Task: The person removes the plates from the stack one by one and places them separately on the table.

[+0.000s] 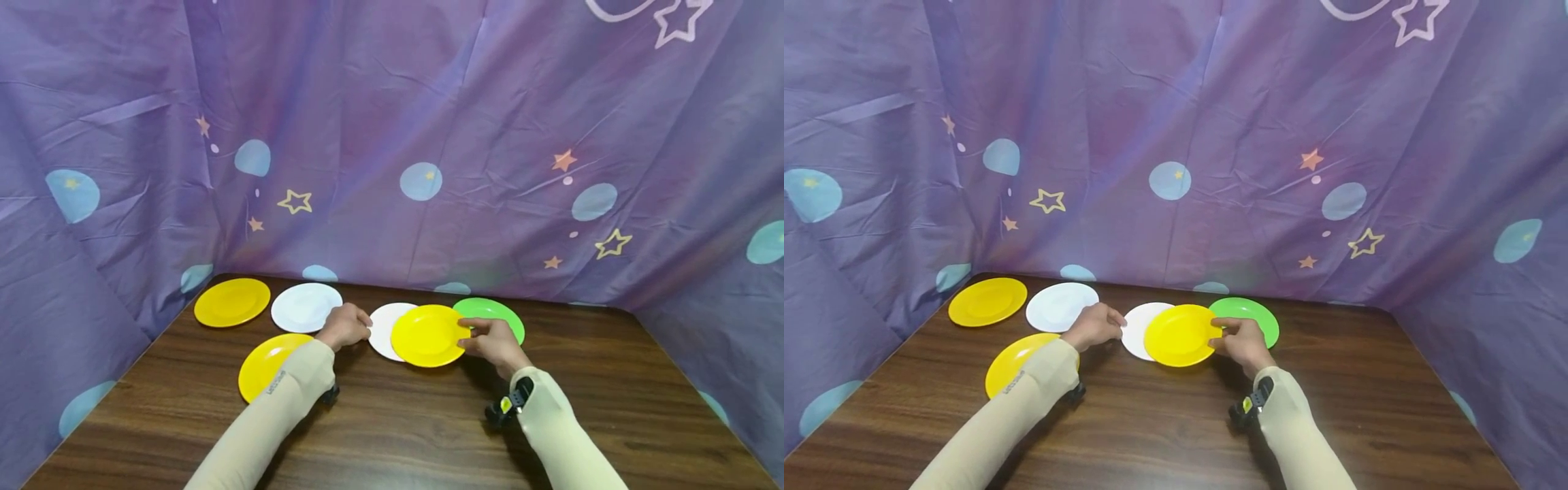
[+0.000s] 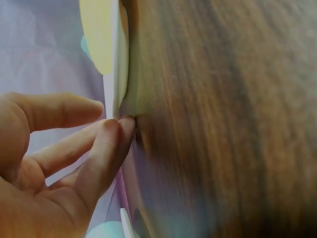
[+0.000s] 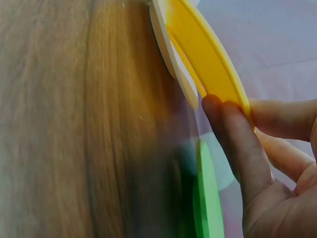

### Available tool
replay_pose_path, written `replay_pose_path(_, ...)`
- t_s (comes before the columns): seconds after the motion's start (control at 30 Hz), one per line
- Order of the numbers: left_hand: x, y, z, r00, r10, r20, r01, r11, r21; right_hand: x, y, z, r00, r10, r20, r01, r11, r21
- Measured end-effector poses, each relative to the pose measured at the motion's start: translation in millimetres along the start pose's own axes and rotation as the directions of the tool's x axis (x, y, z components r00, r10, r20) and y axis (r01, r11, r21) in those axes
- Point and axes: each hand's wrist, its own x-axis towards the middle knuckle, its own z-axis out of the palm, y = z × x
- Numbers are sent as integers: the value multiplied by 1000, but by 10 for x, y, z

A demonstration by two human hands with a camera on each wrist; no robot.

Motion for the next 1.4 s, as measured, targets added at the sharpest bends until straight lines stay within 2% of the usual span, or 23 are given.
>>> replay_pose_path(0.07, 0, 0, 11, 1000, -5, -8, 5, 1000, 27, -40, -7, -55, 1000, 0, 4, 0, 1000, 11)
replay_pose_path(0.3, -3, 11, 31, 996, 67, -53, -58, 985, 163, -174, -17, -282, 1000, 4, 13, -4, 999, 36)
replay_pose_path(0.43, 0, 31, 40, 996, 73, -53, -63, 983, 170, -270, 2, -438, 999, 4, 43, -5, 999, 40)
replay_pose_path(0.6, 4, 37, 45, 994, 100, -47, -90, 980, 179, -432, 51, -663, 996, 10, 84, -8, 1000, -19)
replay_pose_path(0.73, 1, 27, 48, 994, 99, -55, -87, 978, 188, -545, 141, -804, 993, 23, 119, -18, 999, -48)
replay_pose_path(0.93, -18, 16, 36, 989, 141, -51, -127, 970, 206, -678, 329, -949, 984, 84, 156, -75, 995, -65)
replay_pose_path(1.07, -32, 27, 27, 986, 161, -51, -145, 963, 226, -736, 458, -1008, 977, 102, 185, -96, 995, -42)
replay_pose_path(1.2, -42, 26, 27, 987, 155, -51, -140, 965, 221, -761, 558, -1028, 971, 105, 216, -107, 994, -4)
replay_pose_path(1.4, -39, 24, 26, 988, 145, -49, -130, 967, 221, -765, 619, -1020, 972, 130, 194, -134, 991, 8)
